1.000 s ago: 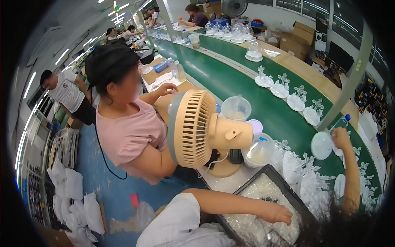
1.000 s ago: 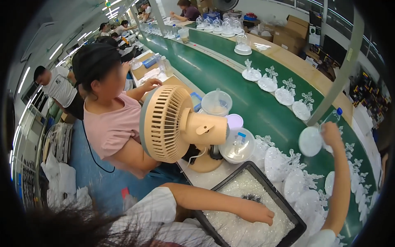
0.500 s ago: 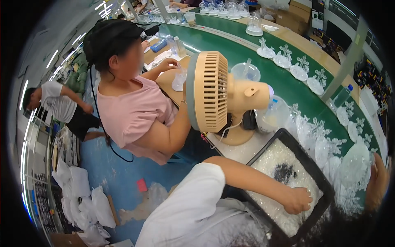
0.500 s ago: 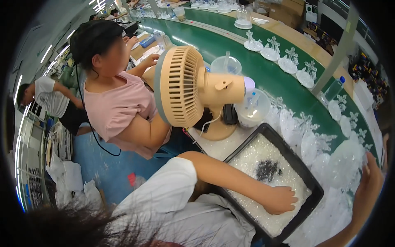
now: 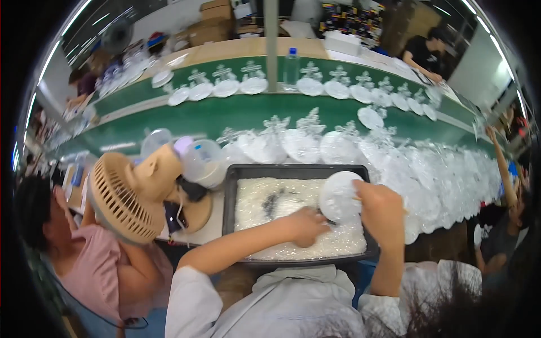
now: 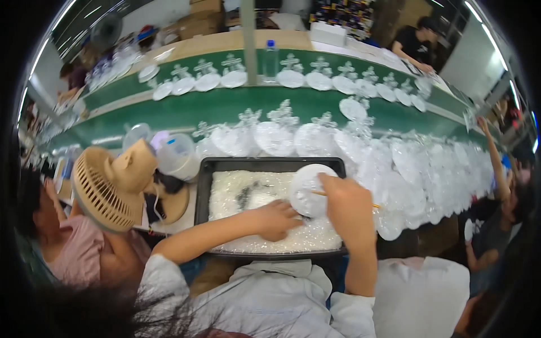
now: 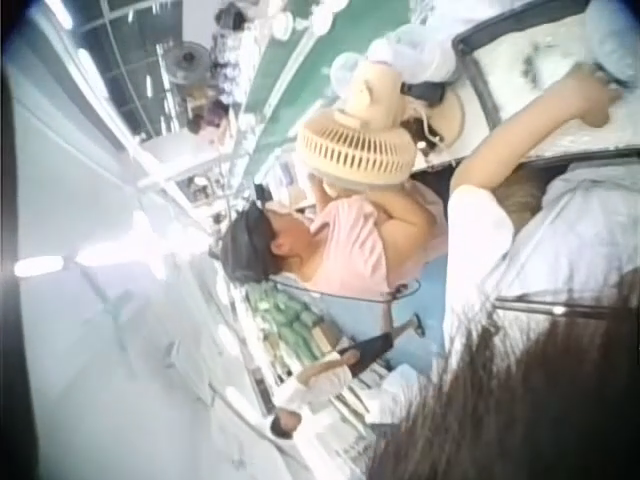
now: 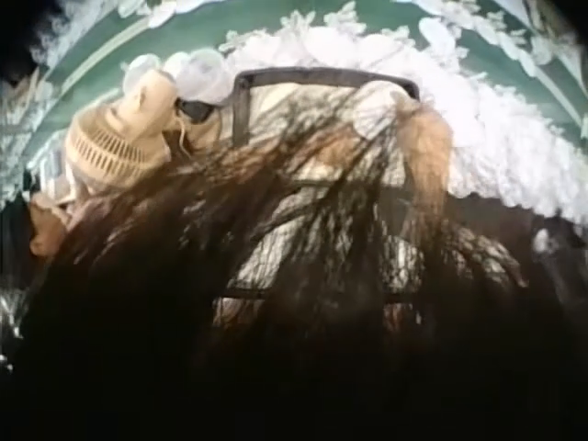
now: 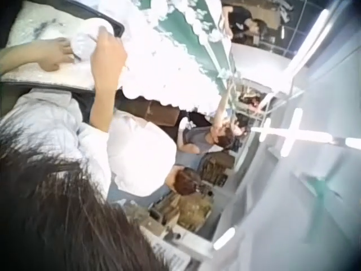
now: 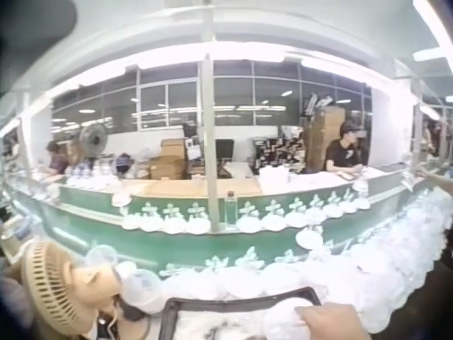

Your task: Applying decorative crystals and small beads to lighting fixture components on an assembly line.

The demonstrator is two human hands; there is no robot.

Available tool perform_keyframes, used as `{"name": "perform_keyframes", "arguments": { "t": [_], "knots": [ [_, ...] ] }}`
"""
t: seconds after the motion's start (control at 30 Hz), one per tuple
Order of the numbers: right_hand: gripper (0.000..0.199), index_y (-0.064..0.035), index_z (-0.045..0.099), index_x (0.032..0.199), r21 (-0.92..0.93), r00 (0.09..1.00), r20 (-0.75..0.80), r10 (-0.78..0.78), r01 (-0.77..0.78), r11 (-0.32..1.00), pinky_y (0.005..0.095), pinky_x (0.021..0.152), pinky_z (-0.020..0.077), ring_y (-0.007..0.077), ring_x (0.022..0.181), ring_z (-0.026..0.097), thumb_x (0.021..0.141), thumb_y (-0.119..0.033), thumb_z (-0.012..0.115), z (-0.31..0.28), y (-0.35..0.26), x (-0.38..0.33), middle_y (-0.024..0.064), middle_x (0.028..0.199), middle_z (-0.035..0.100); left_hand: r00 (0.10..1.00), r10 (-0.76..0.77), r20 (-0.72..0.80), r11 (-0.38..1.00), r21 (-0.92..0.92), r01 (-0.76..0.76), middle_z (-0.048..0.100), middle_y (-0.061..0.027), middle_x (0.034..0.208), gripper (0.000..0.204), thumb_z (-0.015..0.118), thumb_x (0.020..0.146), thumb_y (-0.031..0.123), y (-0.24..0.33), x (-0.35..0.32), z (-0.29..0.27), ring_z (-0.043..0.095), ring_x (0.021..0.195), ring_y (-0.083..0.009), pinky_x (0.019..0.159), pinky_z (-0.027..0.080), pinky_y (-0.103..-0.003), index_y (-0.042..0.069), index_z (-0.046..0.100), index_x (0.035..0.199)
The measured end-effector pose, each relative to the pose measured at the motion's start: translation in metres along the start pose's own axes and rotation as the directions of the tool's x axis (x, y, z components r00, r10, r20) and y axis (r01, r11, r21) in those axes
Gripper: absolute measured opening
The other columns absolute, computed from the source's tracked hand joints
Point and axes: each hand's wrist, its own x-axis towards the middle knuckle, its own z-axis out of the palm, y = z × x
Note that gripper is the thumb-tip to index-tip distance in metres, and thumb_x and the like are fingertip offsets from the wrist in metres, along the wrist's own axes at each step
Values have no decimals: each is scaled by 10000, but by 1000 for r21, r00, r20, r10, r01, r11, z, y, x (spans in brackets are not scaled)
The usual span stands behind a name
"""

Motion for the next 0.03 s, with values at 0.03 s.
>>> {"name": "perform_keyframes", "arguments": {
  "t": [0.03],
  "knots": [
    [324, -66, 690, 1045, -18, 999, 40, 29, -28, 999, 440, 701, 517, 329, 804, 669, 728, -7, 669, 9, -1, 1, 151, 847, 697, 991, -86, 100, 989, -109, 97, 323, -162, 1575, 694, 653, 791, 202, 2, -9, -10, 220, 1489, -353, 1216, 198, -458, 148, 461, 1456]
  ]
}}
